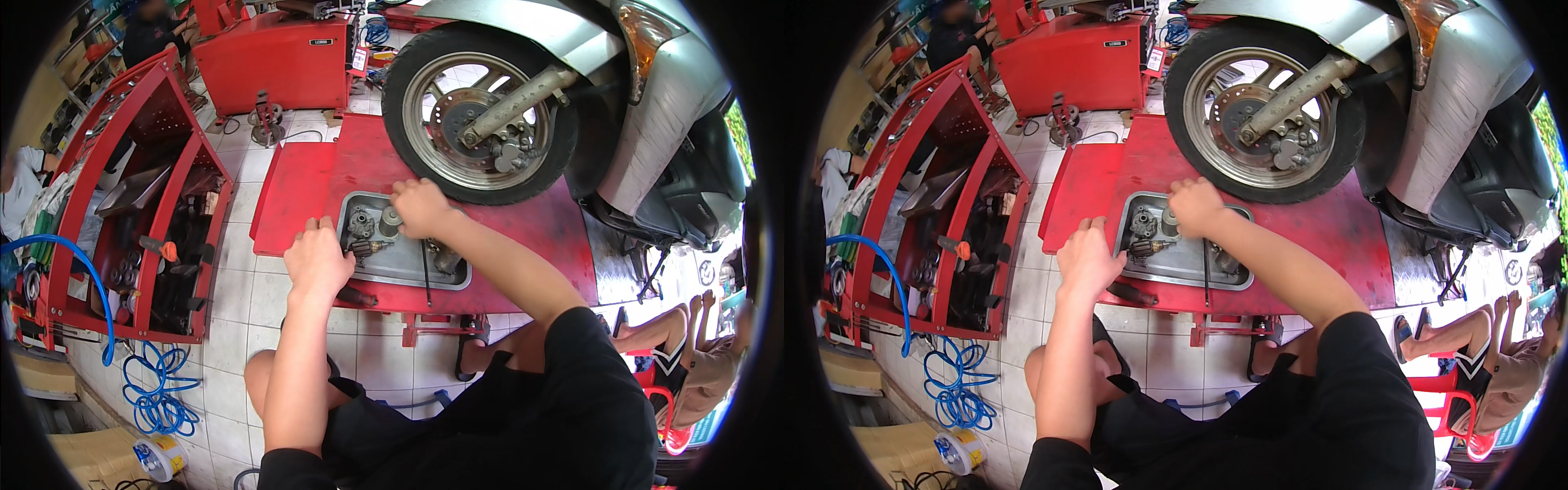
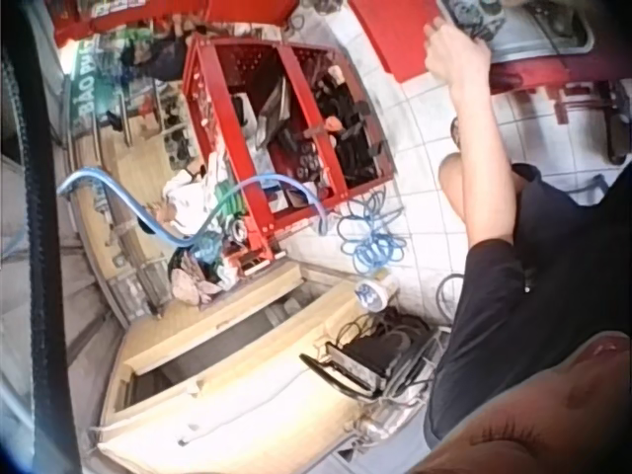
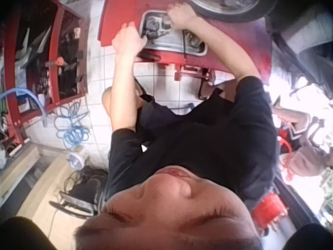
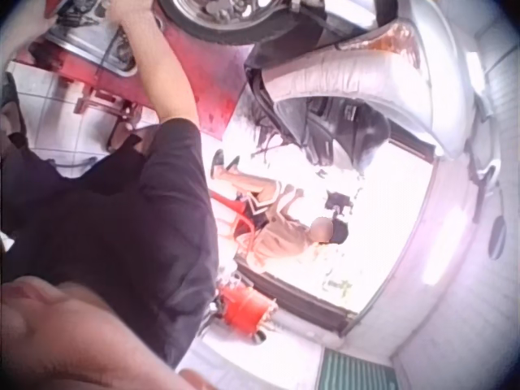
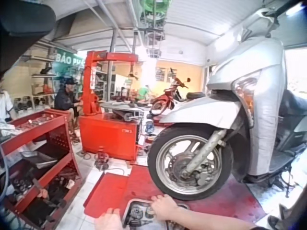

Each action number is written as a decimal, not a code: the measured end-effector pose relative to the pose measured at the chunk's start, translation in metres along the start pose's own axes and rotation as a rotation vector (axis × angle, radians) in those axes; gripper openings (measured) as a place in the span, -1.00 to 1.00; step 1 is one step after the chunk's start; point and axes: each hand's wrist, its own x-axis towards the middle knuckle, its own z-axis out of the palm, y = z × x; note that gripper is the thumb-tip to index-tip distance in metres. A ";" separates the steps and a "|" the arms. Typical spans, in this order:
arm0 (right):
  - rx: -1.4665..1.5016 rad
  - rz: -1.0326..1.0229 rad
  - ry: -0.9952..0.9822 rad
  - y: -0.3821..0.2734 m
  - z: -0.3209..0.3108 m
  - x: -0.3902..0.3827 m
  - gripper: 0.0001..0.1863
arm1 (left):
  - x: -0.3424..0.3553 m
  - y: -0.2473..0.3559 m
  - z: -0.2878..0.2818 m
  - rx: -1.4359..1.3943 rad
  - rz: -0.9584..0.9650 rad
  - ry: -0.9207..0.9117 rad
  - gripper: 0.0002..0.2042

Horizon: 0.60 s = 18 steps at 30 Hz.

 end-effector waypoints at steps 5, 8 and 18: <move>0.850 0.327 0.169 0.043 0.021 -0.060 -0.63 | 0.002 0.011 -0.004 -0.014 -0.003 -0.078 -0.32; 0.264 0.148 0.129 0.017 0.027 -0.114 -0.66 | 0.002 0.011 0.006 -0.003 0.064 -0.024 -0.41; 0.604 0.083 -0.025 -0.043 0.024 -0.180 -0.74 | 0.002 0.032 0.036 0.036 0.142 -0.173 -0.35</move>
